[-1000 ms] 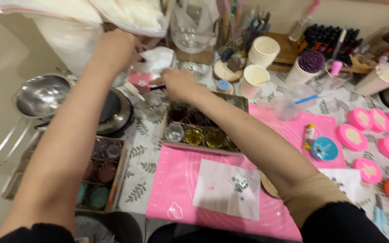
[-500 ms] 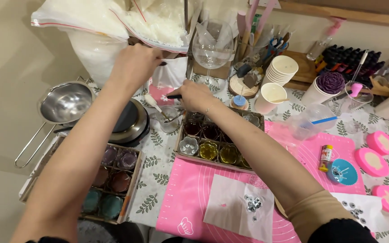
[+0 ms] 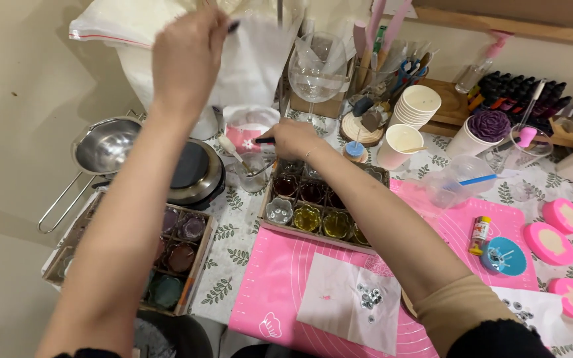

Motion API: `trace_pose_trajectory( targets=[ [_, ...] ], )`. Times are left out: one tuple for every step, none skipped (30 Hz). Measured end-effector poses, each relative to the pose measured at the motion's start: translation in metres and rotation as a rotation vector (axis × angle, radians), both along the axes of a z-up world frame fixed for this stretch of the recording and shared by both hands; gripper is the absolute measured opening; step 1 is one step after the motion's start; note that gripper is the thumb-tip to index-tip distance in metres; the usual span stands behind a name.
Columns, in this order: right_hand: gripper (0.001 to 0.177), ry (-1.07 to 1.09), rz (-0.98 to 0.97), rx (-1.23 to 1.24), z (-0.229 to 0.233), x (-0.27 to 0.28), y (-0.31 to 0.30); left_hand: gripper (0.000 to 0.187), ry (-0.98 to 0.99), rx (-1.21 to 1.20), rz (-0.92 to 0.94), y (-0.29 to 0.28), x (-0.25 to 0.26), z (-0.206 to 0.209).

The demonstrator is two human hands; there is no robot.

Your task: Apply small decorative components and wick preparation for candle production.

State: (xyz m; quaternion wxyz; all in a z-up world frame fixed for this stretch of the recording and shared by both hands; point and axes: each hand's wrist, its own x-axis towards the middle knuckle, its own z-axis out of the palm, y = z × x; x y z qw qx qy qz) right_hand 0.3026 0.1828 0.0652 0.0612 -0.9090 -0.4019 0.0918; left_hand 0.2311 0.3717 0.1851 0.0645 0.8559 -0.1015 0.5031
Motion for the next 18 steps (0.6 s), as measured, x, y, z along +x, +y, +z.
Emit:
trace_pose_trajectory(
  targets=[
    [0.046, 0.0, 0.002, 0.002, 0.004, -0.001, 0.0, 0.01, 0.0, 0.002, 0.002, -0.002, -0.006, 0.011],
    [0.049, -0.003, -0.038, 0.007, 0.008, -0.002, -0.001, 0.011, -0.043, -0.005, -0.039, -0.004, -0.011, 0.022],
    [0.052, -0.006, -0.08, 0.015, 0.013, -0.003, -0.001, 0.013, -0.087, -0.008, -0.083, -0.007, -0.016, 0.034],
    [0.052, -0.006, -0.081, 0.019, 0.017, -0.008, -0.009, 0.013, -0.088, -0.004, -0.084, -0.008, -0.03, 0.038],
    [0.04, -0.054, -0.093, 0.185, 0.021, -0.011, -0.02, 0.015, -0.119, -0.136, -0.069, -0.011, -0.04, 0.041],
    [0.031, -0.103, -0.105, 0.35, 0.025, -0.014, -0.031, 0.017, -0.153, -0.267, -0.055, -0.013, -0.049, 0.044],
    [0.031, -0.105, -0.11, 0.349, 0.04, -0.026, -0.05, 0.017, -0.154, -0.269, -0.06, -0.023, -0.067, 0.04],
    [0.029, 0.01, -0.176, 0.466, 0.054, -0.039, -0.07, 0.015, -0.146, -0.488, -0.165, -0.033, -0.085, 0.036],
    [0.03, 0.133, -0.242, 0.578, 0.067, -0.055, -0.089, 0.026, -0.132, -0.711, -0.267, -0.042, -0.104, 0.03],
    [0.03, 0.135, -0.247, 0.573, 0.081, -0.076, -0.104, 0.026, -0.128, -0.716, -0.268, -0.06, -0.12, 0.024],
    [0.032, 0.344, -0.314, 0.74, 0.095, -0.098, -0.119, 0.027, -0.064, -0.967, -0.372, -0.078, -0.136, 0.019],
    [0.035, 0.554, -0.38, 0.906, 0.109, -0.119, -0.135, 0.029, 0.01, -1.215, -0.478, -0.096, -0.151, 0.013],
    [0.035, 0.551, -0.389, 0.906, 0.104, -0.134, -0.146, 0.029, 0.016, -1.219, -0.485, -0.12, -0.162, 0.019],
    [0.04, 0.759, -0.373, 0.997, 0.1, -0.15, -0.157, 0.034, 0.067, -1.584, -0.584, -0.143, -0.173, 0.024],
    [0.044, 0.969, -0.354, 1.084, 0.096, -0.165, -0.168, 0.04, 0.119, -1.951, -0.667, -0.167, -0.185, 0.03],
    [0.044, 0.964, -0.363, 1.086, 0.091, -0.179, -0.177, 0.04, 0.127, -1.954, -0.672, -0.18, -0.195, -0.002],
    [0.043, 1.064, -0.488, 1.112, 0.084, -0.194, -0.186, 0.034, 0.246, -1.559, -0.488, -0.194, -0.206, -0.035],
    [0.043, 1.162, -0.616, 1.135, 0.078, -0.209, -0.196, 0.029, 0.336, -1.158, -0.307, -0.208, -0.218, -0.067]
  ],
)
